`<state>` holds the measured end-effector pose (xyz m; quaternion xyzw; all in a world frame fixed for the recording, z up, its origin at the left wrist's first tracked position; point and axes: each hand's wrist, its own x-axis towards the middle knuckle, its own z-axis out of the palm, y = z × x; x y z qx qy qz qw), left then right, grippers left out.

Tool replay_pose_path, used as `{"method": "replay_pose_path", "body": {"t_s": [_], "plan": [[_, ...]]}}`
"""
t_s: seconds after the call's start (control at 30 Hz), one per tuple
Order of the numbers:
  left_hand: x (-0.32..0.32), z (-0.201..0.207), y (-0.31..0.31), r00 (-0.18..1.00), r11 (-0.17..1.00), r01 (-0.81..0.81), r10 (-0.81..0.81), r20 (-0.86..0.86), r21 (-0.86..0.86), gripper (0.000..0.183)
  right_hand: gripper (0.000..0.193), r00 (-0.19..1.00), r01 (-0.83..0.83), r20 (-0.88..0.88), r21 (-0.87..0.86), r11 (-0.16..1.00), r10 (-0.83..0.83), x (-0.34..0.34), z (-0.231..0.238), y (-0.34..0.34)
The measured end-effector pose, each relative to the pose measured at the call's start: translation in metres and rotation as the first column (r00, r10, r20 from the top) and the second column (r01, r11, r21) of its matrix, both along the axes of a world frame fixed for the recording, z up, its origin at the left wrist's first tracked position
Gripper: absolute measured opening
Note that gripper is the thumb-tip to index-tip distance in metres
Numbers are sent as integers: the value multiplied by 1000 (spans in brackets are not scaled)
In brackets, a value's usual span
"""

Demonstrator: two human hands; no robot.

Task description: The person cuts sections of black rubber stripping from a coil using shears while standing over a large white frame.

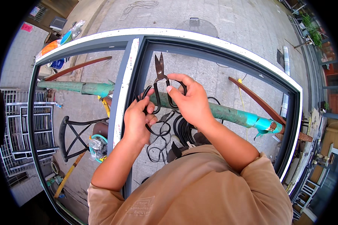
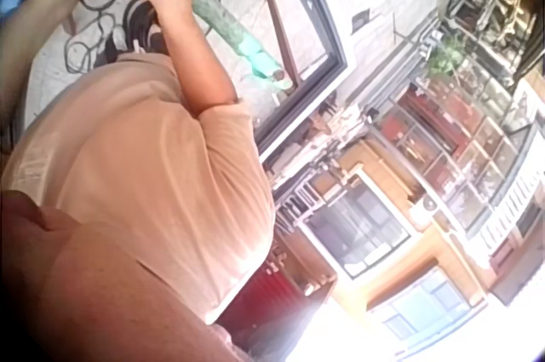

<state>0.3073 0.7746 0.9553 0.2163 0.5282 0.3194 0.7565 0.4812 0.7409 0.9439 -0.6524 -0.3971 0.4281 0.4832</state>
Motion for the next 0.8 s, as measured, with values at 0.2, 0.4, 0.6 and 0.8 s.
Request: {"method": "replay_pose_path", "body": {"t_s": [0.2,0.4,0.6,0.8], "plan": [[-2,0,2,997,998,-38,41,67,-45,31,30,966,57,-250,-37,998,-64,-4,12,12],[-1,-1,4,996,999,-33,34,82,-16,32,29,927,153,-344,-19,988,-150,-10,10,15],[-5,0,8,991,999,-47,48,128,-14,35,29,898,215,-388,-31,976,-210,-20,15,22],[-5,-1,6,964,994,-107,96,250,33,37,25,857,300,-429,-36,953,-286,-42,21,30]]}}
